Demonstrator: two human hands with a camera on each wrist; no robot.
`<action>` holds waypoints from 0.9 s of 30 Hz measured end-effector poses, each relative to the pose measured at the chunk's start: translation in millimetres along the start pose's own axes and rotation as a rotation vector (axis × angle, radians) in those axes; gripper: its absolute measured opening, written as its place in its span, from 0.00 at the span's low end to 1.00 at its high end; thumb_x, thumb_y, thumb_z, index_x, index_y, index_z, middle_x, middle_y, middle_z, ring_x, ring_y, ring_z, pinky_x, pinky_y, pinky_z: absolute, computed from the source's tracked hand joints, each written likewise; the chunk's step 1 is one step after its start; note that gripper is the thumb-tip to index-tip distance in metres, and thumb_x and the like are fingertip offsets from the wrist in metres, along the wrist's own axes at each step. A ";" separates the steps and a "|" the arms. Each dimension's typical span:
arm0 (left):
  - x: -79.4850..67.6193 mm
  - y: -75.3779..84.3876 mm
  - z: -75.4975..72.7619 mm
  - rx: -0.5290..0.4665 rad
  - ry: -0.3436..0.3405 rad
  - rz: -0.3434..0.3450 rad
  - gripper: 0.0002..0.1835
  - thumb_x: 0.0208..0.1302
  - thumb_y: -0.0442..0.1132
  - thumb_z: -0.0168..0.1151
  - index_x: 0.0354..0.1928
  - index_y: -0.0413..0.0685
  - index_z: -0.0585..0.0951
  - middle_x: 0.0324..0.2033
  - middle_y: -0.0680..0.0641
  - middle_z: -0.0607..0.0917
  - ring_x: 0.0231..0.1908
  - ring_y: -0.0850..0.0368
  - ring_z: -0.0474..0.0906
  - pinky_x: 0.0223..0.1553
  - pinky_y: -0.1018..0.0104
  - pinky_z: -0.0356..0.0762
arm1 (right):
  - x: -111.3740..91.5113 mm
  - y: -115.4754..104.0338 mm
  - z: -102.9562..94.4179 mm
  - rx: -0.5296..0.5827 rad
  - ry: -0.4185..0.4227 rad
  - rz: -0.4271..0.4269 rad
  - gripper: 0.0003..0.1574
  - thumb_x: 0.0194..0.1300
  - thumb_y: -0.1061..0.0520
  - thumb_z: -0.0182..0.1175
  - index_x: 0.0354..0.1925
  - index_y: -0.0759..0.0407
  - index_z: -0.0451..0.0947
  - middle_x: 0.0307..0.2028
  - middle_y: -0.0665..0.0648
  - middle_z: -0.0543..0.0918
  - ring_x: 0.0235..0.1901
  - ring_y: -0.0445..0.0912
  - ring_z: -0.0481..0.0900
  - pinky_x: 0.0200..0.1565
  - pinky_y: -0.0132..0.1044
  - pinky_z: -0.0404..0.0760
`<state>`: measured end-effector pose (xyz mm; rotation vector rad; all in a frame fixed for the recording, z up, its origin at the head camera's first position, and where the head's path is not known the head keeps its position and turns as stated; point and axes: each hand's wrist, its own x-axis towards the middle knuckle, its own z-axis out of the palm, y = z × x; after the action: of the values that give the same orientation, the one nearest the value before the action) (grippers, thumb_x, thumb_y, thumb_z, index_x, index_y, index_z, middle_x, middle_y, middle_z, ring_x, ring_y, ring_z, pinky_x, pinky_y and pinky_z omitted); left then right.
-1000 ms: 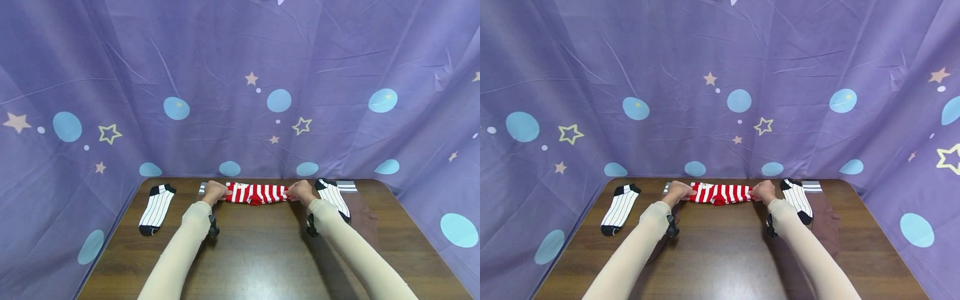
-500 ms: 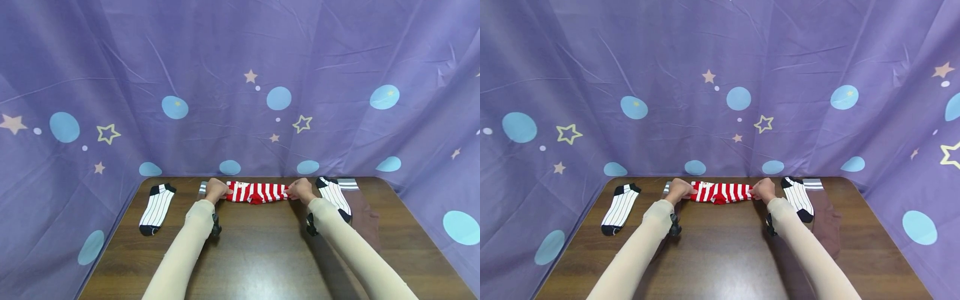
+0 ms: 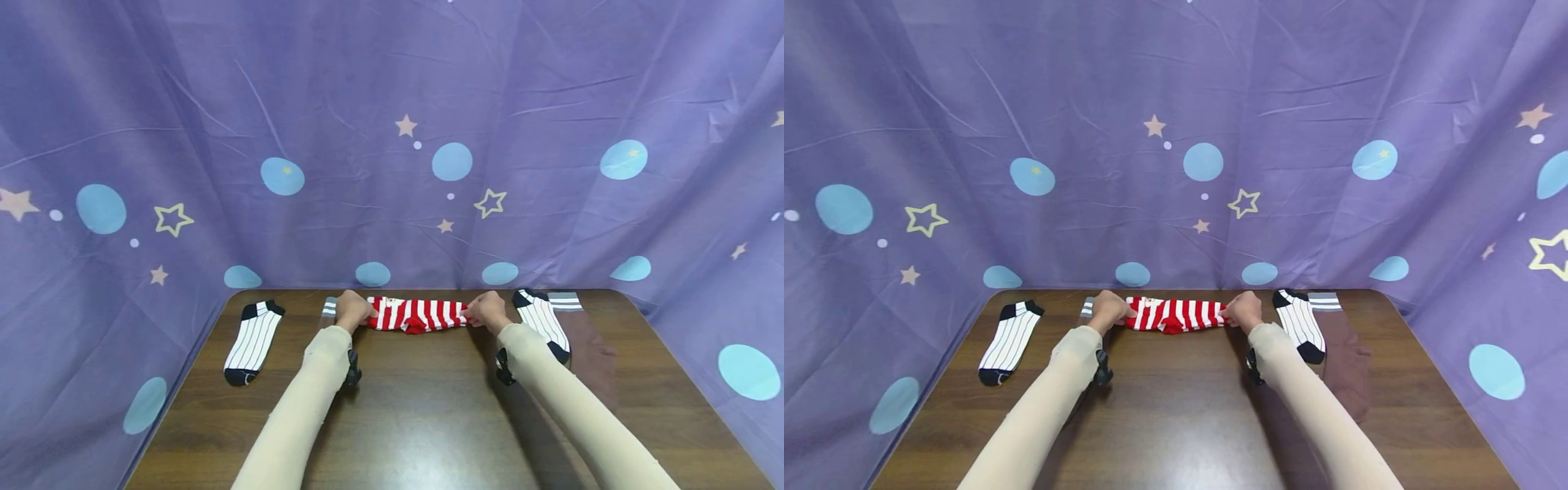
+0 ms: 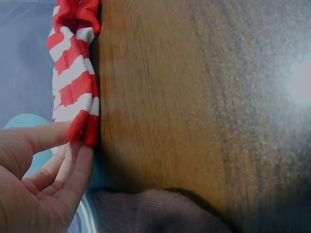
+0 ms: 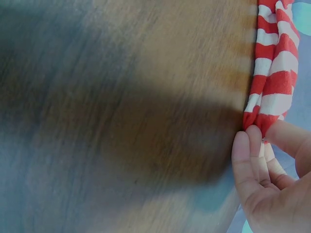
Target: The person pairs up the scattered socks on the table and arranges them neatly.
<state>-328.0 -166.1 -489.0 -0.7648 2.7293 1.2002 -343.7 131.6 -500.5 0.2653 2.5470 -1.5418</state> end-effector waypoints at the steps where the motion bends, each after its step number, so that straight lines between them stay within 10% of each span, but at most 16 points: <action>1: 0.5 0.0 0.2 0.008 0.004 0.001 0.14 0.46 0.32 0.81 0.35 0.35 0.86 0.27 0.40 0.89 0.12 0.62 0.76 0.15 0.75 0.75 | 0.5 -0.1 0.7 0.001 0.002 -0.003 0.09 0.52 0.70 0.73 0.31 0.73 0.82 0.14 0.53 0.80 0.16 0.42 0.81 0.24 0.37 0.88; 14: -0.7 -0.8 -0.6 -0.055 -0.012 -0.031 0.23 0.46 0.30 0.80 0.45 0.30 0.82 0.45 0.32 0.87 0.17 0.56 0.82 0.22 0.69 0.84 | 5.3 -7.4 3.3 -0.060 0.005 0.027 0.06 0.51 0.70 0.73 0.27 0.71 0.83 0.13 0.53 0.80 0.13 0.41 0.79 0.23 0.36 0.87; 27: -0.6 7.9 1.5 0.094 -0.002 0.001 0.22 0.44 0.31 0.79 0.43 0.32 0.83 0.34 0.37 0.88 0.13 0.60 0.74 0.16 0.74 0.79 | 2.8 -9.2 0.5 -0.106 -0.010 0.066 0.09 0.53 0.67 0.74 0.32 0.72 0.86 0.18 0.56 0.83 0.15 0.42 0.81 0.26 0.38 0.89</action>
<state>-331.3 -160.2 -484.5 -0.7515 2.7617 1.0638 -348.5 127.2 -493.4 0.3241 2.5746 -1.3770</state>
